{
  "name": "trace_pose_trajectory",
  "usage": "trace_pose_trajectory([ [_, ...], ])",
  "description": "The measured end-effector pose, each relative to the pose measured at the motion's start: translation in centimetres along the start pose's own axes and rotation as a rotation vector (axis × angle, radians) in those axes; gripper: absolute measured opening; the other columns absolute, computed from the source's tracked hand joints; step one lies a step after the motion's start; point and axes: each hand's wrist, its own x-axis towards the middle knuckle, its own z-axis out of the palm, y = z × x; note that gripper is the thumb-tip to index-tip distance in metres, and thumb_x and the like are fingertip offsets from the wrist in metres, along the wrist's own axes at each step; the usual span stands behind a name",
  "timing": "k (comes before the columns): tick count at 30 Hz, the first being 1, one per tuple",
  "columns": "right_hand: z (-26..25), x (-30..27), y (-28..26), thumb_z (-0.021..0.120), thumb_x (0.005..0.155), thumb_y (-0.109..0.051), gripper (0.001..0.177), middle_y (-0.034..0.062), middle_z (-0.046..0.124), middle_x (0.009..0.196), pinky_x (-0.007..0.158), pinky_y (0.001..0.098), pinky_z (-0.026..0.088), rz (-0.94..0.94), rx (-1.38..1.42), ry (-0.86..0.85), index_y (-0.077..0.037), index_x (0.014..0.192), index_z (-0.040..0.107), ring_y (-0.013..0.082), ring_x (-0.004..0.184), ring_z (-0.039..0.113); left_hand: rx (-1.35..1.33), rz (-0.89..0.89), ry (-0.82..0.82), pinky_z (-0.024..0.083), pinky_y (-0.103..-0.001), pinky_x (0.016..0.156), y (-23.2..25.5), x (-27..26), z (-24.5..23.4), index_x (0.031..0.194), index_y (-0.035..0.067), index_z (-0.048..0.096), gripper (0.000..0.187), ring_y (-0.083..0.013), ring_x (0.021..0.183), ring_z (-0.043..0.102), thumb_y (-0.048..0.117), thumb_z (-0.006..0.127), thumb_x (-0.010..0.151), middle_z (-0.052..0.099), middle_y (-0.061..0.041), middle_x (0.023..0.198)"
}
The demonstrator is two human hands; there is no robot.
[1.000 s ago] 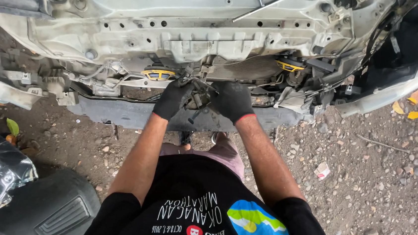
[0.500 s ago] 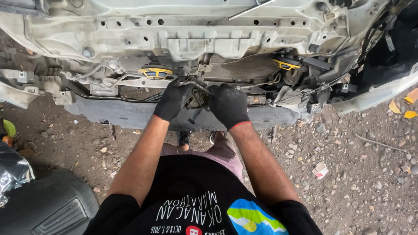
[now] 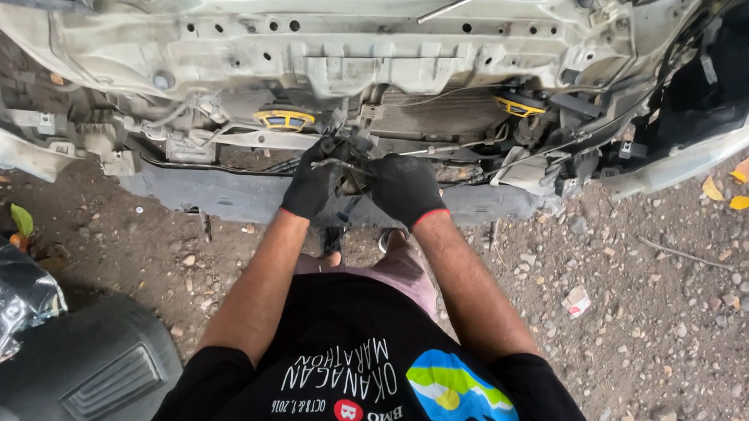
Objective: The person works on the front end of a car with the hood open, using a wrench to loosen and remove bolts from the radiator support area. They manipulate a metal bracket and other components within the engine bay, occasionally adjusting their position to reach different parts.
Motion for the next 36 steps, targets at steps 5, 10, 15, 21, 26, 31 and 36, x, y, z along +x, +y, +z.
trace_pose_trajectory([
  [5,1.0,-0.1,1.3,0.063,0.083,-0.026,0.016,0.0137,0.073,0.077,0.064,0.0512,0.056,-0.002,0.005,-0.086,-0.017,0.081,0.076,0.0362,0.072,0.071,0.098,0.073,-0.031,0.053,-0.031,0.095,0.8,0.1,1.0,0.125,0.001,0.067,0.026,-0.0134,0.107,0.065,-0.003,0.062,0.099,0.071,-0.003,0.117],
  [10,1.2,0.0,2.0,0.063,0.093,-0.039,0.029,0.0133,0.074,0.080,0.066,0.0507,0.056,0.007,0.111,-0.124,-0.015,0.083,0.076,0.0360,0.075,0.071,0.196,0.095,-0.066,0.051,-0.027,0.093,2.4,-0.9,2.5,0.125,0.002,0.069,0.025,-0.0104,0.105,0.064,0.001,0.064,0.100,0.071,-0.001,0.115],
  [15,1.5,-0.5,0.7,0.067,0.084,-0.044,0.034,0.0150,0.074,0.080,0.061,0.0518,0.055,0.071,0.108,-0.039,-0.016,0.102,0.075,0.0375,0.073,0.071,0.483,0.179,-0.094,0.051,-0.025,0.094,5.3,-2.2,4.8,0.127,0.004,0.068,0.027,-0.0083,0.106,0.064,0.004,0.067,0.100,0.072,0.000,0.114],
  [21,-1.0,-0.8,1.1,0.062,0.091,-0.037,0.021,0.0096,0.075,0.081,0.064,0.0508,0.056,0.123,0.063,-0.106,-0.022,0.093,0.077,0.0348,0.076,0.072,0.461,0.192,-0.178,0.053,-0.028,0.097,2.7,0.4,1.2,0.132,0.002,0.065,0.037,-0.0108,0.109,0.065,0.004,0.070,0.096,0.071,-0.003,0.120],
  [26,-3.3,-2.4,0.8,0.061,0.090,-0.031,0.018,0.0100,0.073,0.079,0.060,0.0512,0.055,0.130,0.062,-0.031,-0.023,0.090,0.077,0.0350,0.071,0.071,-0.127,-0.053,-0.175,0.055,-0.028,0.096,2.1,1.0,1.2,0.137,0.000,0.066,0.042,-0.0160,0.106,0.069,0.016,0.058,0.100,0.074,-0.008,0.121],
  [31,-4.1,-7.4,3.8,0.063,0.089,-0.027,0.015,0.0110,0.071,0.079,0.063,0.0511,0.055,0.164,-0.001,0.005,-0.017,0.084,0.074,0.0354,0.075,0.070,0.535,-0.023,-0.090,0.050,-0.028,0.088,4.7,-1.5,1.2,0.134,0.003,0.065,0.032,-0.0116,0.100,0.062,0.020,0.062,0.107,0.071,-0.005,0.117],
  [36,-5.7,-10.7,5.5,0.067,0.085,-0.025,0.012,0.0120,0.072,0.082,0.062,0.0503,0.054,0.274,0.084,0.096,-0.015,0.088,0.074,0.0363,0.075,0.069,0.399,0.010,-0.085,0.048,-0.026,0.097,2.0,-1.4,-1.8,0.137,0.003,0.065,0.035,-0.0094,0.111,0.060,0.022,0.063,0.108,0.069,-0.002,0.125],
])
